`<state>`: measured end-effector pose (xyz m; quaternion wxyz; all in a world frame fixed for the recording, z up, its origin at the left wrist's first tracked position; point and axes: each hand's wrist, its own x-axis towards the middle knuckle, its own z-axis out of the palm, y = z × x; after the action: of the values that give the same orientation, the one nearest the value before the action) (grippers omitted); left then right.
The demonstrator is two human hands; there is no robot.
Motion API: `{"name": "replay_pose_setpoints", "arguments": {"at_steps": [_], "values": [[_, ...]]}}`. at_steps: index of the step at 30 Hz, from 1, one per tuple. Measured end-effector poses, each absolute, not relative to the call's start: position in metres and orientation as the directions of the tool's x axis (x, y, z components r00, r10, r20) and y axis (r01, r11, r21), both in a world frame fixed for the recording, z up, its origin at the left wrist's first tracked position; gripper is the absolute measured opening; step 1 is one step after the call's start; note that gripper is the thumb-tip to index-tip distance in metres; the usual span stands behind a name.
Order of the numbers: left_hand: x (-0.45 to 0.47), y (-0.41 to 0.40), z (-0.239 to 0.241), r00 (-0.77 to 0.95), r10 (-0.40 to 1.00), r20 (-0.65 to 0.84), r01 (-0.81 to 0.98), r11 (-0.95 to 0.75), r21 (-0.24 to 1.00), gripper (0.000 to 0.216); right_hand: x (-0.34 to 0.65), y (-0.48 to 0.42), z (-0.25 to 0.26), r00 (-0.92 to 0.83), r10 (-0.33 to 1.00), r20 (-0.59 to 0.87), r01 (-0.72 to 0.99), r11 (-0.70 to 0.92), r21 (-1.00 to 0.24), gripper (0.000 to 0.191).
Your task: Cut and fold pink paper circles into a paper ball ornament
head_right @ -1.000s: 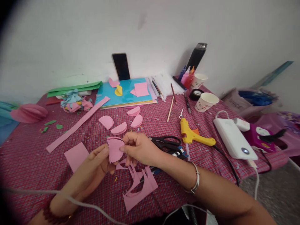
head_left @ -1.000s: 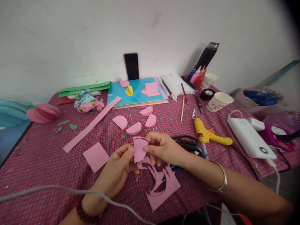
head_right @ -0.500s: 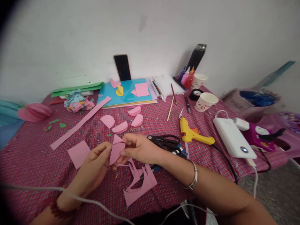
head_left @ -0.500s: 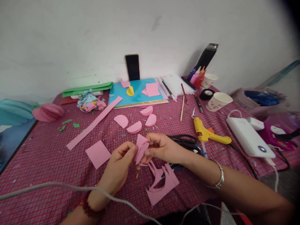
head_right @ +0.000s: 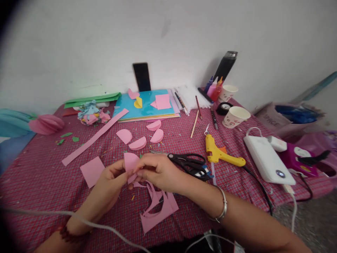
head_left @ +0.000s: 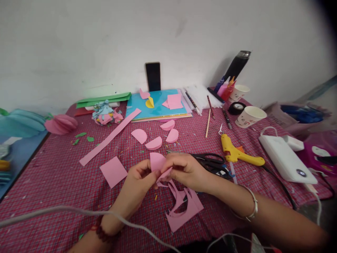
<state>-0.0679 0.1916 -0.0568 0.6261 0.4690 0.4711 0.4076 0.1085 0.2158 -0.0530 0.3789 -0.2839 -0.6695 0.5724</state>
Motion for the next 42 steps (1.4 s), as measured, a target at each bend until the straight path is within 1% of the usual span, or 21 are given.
{"name": "replay_pose_setpoints", "arguments": {"at_steps": [2, 5, 6, 8, 11, 15, 17, 19, 20, 21, 23, 26, 29, 31, 33, 34, 35, 36, 39, 40, 42], "values": [[-0.068, 0.192, -0.054, 0.205, 0.959, -0.195, -0.05, 0.21, 0.976, 0.008, 0.109, 0.217, -0.05, -0.558, 0.816, 0.152, -0.045, 0.153, -0.987, 0.004], [-0.079, 0.2, -0.046, 0.132, 0.974, -0.182, 0.034, 0.179, 0.983, 0.006, 0.114, 0.222, -0.047, -0.537, 0.843, 0.029, -0.058, -0.003, -0.998, 0.009], [-0.084, 0.204, -0.043, 0.094, 0.979, -0.181, 0.07, 0.175, 0.982, 0.007, 0.116, 0.225, -0.046, -0.504, 0.864, -0.022, -0.051, -0.055, -0.997, 0.012], [-0.097, 0.214, -0.04, 0.014, 0.983, -0.185, 0.121, 0.182, 0.976, 0.018, 0.122, 0.231, -0.046, -0.402, 0.911, -0.096, -0.042, -0.123, -0.992, 0.016], [-0.113, 0.227, -0.041, 0.008, 0.971, -0.239, 0.134, 0.235, 0.963, 0.029, 0.13, 0.239, -0.048, -0.287, 0.949, -0.129, -0.061, -0.152, -0.986, 0.021], [-0.126, 0.235, -0.038, 0.045, 0.958, -0.283, 0.198, 0.269, 0.942, 0.031, 0.135, 0.243, -0.053, -0.266, 0.956, -0.124, -0.056, -0.144, -0.988, 0.024], [-0.137, 0.234, -0.024, -0.056, 0.978, -0.199, 0.258, 0.207, 0.944, 0.032, 0.136, 0.243, -0.055, -0.279, 0.953, -0.117, -0.059, -0.138, -0.989, 0.024], [-0.155, 0.229, -0.005, -0.267, 0.964, 0.005, 0.338, 0.089, 0.937, 0.043, 0.137, 0.242, -0.056, -0.28, 0.953, -0.113, -0.067, -0.137, -0.988, 0.022], [-0.166, 0.227, 0.003, -0.323, 0.943, 0.075, 0.387, 0.06, 0.92, 0.043, 0.137, 0.242, -0.057, -0.277, 0.954, -0.112, -0.07, -0.137, -0.988, 0.022], [-0.178, 0.225, 0.009, -0.325, 0.941, 0.095, 0.451, 0.065, 0.89, 0.04, 0.137, 0.242, -0.057, -0.273, 0.955, -0.112, -0.073, -0.136, -0.988, 0.021], [-0.201, 0.221, 0.011, -0.258, 0.965, 0.04, 0.558, 0.115, 0.822, 0.039, 0.137, 0.242, -0.057, -0.278, 0.954, -0.115, -0.075, -0.14, -0.987, 0.021], [-0.226, 0.219, -0.009, -0.104, 0.992, -0.068, 0.726, 0.122, 0.676, 0.052, 0.136, 0.241, -0.058, -0.302, 0.946, -0.115, -0.063, -0.14, -0.988, 0.02], [-0.231, 0.221, -0.035, -0.025, 0.998, -0.065, 0.85, 0.055, 0.524, 0.064, 0.134, 0.237, -0.057, -0.322, 0.939, -0.123, -0.045, -0.145, -0.988, 0.021], [-0.227, 0.223, -0.045, 0.051, 0.998, -0.035, 0.897, -0.03, 0.441, 0.061, 0.132, 0.235, -0.056, -0.338, 0.931, -0.141, -0.03, -0.16, -0.987, 0.022], [-0.222, 0.224, -0.048, 0.091, 0.995, -0.028, 0.912, -0.072, 0.405, 0.045, 0.13, 0.234, -0.055, -0.352, 0.923, -0.154, -0.021, -0.172, -0.985, 0.022], [-0.219, 0.224, -0.046, 0.081, 0.996, -0.045, 0.905, -0.054, 0.423, 0.034, 0.13, 0.234, -0.055, -0.359, 0.92, -0.158, -0.021, -0.177, -0.984, 0.022], [-0.216, 0.223, -0.044, 0.061, 0.995, -0.082, 0.882, -0.015, 0.472, 0.025, 0.13, 0.234, -0.055, -0.362, 0.918, -0.16, -0.023, -0.181, -0.983, 0.022], [-0.214, 0.221, -0.04, 0.038, 0.991, -0.129, 0.837, 0.039, 0.546, 0.022, 0.129, 0.234, -0.055, -0.363, 0.918, -0.162, -0.028, -0.184, -0.983, 0.022], [-0.198, 0.215, -0.024, 0.03, 0.97, -0.242, 0.571, 0.182, 0.801, 0.022, 0.129, 0.233, -0.056, -0.359, 0.919, -0.159, -0.054, -0.191, -0.98, 0.022], [-0.189, 0.213, -0.019, 0.04, 0.969, -0.246, 0.47, 0.199, 0.86, 0.02, 0.129, 0.233, -0.056, -0.359, 0.921, -0.15, -0.071, -0.187, -0.98, 0.022], [-0.165, 0.211, -0.012, 0.038, 0.975, -0.22, 0.303, 0.198, 0.932, 0.02, 0.128, 0.23, -0.053, -0.37, 0.922, -0.112, -0.129, -0.17, -0.977, 0.022]]}}
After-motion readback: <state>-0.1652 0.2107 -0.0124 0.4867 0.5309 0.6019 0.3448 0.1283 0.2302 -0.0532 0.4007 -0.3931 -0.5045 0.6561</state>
